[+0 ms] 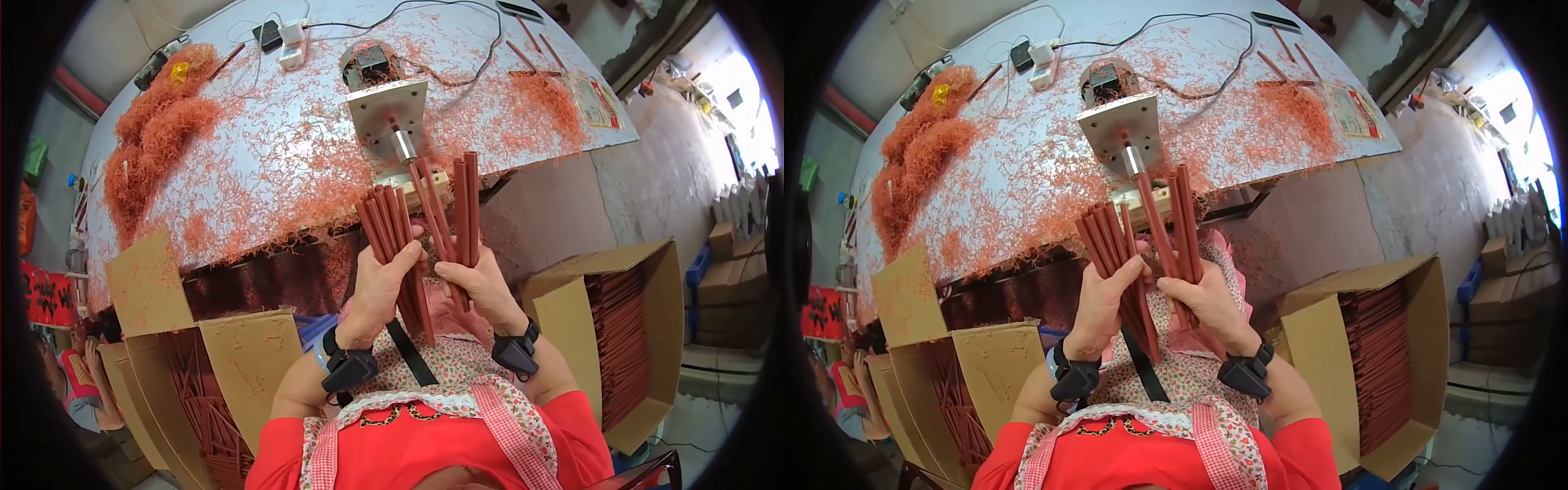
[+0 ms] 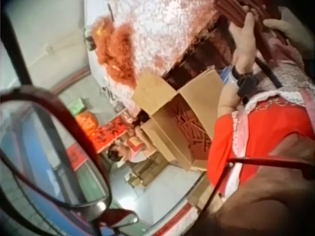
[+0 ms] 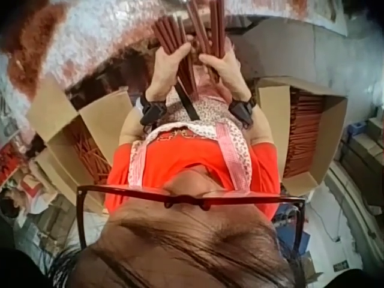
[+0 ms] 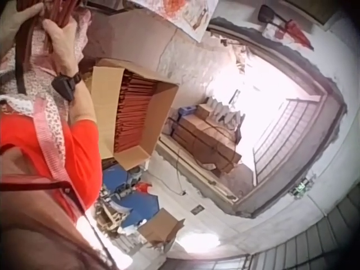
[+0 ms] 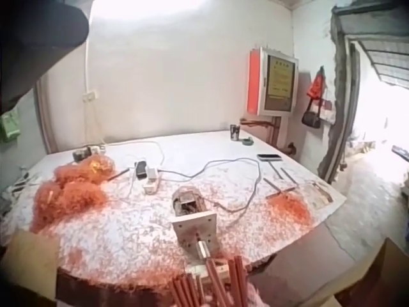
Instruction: The person picks up a bundle of red tubes from a cardboard box, feeds them one at a time into a machine, and places the processed bundle into a different cardboard box.
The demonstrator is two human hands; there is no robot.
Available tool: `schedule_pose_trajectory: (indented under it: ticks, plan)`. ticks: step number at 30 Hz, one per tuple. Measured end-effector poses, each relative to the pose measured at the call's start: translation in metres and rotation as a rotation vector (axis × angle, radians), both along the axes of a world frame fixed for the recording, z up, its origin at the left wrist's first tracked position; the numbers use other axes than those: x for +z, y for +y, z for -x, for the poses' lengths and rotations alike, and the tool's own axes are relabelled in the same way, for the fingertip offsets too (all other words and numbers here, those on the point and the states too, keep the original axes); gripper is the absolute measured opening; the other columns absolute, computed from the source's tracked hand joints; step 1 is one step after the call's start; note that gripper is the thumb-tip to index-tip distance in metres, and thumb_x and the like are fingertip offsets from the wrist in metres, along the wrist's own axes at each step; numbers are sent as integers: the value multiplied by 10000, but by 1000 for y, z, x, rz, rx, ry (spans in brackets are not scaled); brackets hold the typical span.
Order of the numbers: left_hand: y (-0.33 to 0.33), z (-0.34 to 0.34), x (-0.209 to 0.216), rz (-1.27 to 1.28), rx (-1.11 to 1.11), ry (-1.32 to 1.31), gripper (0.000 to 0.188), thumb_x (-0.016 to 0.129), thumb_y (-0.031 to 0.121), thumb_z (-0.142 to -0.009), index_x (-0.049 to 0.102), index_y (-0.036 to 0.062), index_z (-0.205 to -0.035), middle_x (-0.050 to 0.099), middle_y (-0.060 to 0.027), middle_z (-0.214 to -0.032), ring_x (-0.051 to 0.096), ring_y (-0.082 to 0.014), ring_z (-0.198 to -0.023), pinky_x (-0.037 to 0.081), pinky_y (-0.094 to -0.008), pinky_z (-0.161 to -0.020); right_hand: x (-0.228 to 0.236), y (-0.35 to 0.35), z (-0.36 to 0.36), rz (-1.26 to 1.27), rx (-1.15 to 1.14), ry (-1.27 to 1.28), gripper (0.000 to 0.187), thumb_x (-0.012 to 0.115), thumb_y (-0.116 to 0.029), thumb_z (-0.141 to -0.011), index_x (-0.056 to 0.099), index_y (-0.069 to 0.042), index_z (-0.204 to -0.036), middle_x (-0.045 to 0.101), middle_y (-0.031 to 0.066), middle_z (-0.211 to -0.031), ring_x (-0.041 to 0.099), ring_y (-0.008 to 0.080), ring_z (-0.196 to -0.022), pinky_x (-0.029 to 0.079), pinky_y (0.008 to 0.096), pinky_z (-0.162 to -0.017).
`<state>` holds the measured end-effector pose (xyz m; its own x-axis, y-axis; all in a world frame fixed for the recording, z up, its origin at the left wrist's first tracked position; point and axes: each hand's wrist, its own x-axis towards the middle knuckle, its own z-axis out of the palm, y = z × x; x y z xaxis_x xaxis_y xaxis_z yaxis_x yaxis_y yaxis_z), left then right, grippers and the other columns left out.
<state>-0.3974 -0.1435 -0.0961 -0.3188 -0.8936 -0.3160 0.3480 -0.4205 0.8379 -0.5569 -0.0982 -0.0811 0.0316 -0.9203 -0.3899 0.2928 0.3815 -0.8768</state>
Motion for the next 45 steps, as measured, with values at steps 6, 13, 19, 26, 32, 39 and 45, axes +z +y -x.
schedule_pose_trajectory:
  ticks: [6, 13, 19, 26, 32, 39, 45]
  plan:
    - [-12, 15, 0, -19, -11, 41, 272, 601, 134, -886, 533, 4, -1115, 631, -66, -880, 600, -118, -734, 498, -253, -657, -6, 25, -24, 84, -64, -90, 453, 612, -54, -825, 461, -7, -1249, 587, 34, -724, 546, 83, -570, 438, 214, -524]
    - [24, -5, -19, -219, -239, 86, 278, 599, 178, -887, 550, 16, -1107, 638, -58, -900, 618, -136, -754, 509, -270, -671, -7, 3, -11, 81, -101, -8, 484, 614, -42, -820, 449, 5, -1272, 572, 31, -722, 560, 90, -592, 452, 219, -528]
    - [31, -27, -28, -147, -239, -49, 272, 598, 183, -890, 546, 18, -1100, 644, -71, -905, 623, -146, -793, 512, -270, -686, -7, 19, -12, 71, -100, 32, 470, 616, -51, -822, 454, 20, -1257, 566, 23, -720, 542, 79, -581, 446, 212, -529]
    - [15, -29, -4, -143, -234, 34, 264, 583, 171, -901, 539, 9, -1105, 641, -79, -883, 620, -151, -823, 516, -272, -706, 0, 9, -11, -48, -65, 48, 443, 619, -57, -820, 472, 19, -1230, 573, 30, -732, 545, 80, -590, 451, 219, -526]
    - [-1, -10, 3, -35, -141, 71, 254, 564, 145, -912, 524, 10, -1123, 636, -80, -896, 611, -133, -774, 511, -277, -691, -8, 12, -18, -8, -104, -73, 445, 609, -47, -818, 451, 5, -1232, 591, 52, -732, 556, 106, -548, 459, 229, -498]
    - [-1, 4, -1, -38, -182, 98, 268, 574, 175, -912, 538, 23, -1129, 632, -60, -909, 609, -126, -789, 501, -263, -702, 2, 35, -13, -61, -85, -118, 450, 603, -36, -816, 432, 7, -1230, 604, 69, -733, 577, 121, -561, 482, 234, -508]
    - [9, -8, -4, 25, -100, 2, 275, 586, 184, -907, 573, 9, -1119, 631, -41, -919, 599, -111, -781, 486, -266, -718, 6, 11, -6, 9, 10, -54, 433, 596, -46, -819, 438, 13, -1219, 608, 83, -725, 563, 112, -548, 468, 224, -505]
